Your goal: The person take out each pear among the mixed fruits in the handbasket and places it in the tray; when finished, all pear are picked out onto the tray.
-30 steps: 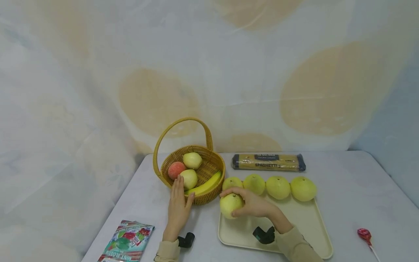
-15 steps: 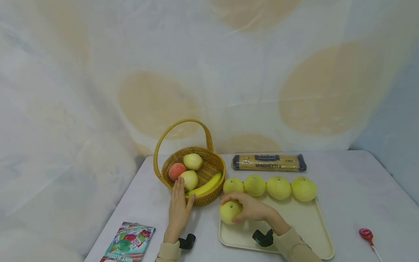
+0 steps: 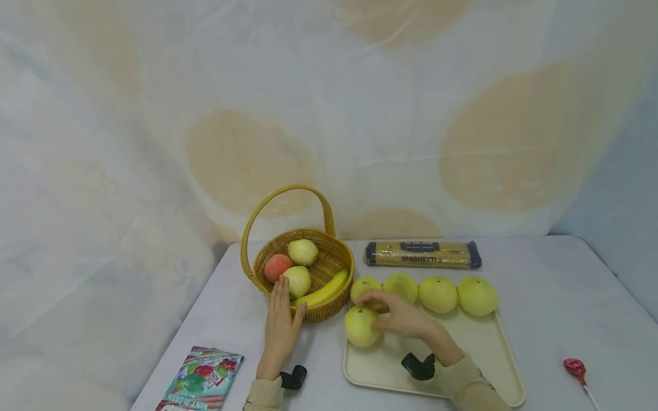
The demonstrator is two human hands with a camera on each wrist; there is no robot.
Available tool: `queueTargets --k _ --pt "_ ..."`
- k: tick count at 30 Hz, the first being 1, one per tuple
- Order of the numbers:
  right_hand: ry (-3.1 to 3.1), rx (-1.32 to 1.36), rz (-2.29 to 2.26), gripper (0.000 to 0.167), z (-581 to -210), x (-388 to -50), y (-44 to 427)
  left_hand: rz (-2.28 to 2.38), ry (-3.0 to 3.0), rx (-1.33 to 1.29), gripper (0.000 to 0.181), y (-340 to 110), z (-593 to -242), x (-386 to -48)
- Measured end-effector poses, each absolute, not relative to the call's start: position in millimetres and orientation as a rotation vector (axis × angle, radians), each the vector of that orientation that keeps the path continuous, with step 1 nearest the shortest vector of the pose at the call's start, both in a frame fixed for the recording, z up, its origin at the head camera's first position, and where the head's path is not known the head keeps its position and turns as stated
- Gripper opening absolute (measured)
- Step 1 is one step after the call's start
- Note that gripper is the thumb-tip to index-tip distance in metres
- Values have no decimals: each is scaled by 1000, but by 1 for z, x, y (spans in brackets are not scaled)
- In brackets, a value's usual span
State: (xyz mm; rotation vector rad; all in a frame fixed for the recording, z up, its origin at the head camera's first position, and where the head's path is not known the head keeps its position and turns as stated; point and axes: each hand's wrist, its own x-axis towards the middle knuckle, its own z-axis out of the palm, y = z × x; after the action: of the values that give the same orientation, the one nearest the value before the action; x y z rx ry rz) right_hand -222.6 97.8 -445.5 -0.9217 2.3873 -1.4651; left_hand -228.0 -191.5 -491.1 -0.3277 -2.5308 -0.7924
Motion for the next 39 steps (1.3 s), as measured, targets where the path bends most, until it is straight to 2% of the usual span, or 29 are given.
queueTargets --k 11,21,30,39 --pt "2284 -829 -1696 55 -432 -230 97 -789 -2536 -325 71 -192 -491 -228" --pt "2197 -852 -1769 57 -412 -246 79 -823 -2547 -318 71 -191 -488 -227" --pt "2168 -841 -1695 56 -398 -273 54 -814 -2539 -317 71 -192 -489 -227" --pt "1929 -731 -1716 54 -402 -300 30 -809 -2534 -326 71 -192 -490 -228"
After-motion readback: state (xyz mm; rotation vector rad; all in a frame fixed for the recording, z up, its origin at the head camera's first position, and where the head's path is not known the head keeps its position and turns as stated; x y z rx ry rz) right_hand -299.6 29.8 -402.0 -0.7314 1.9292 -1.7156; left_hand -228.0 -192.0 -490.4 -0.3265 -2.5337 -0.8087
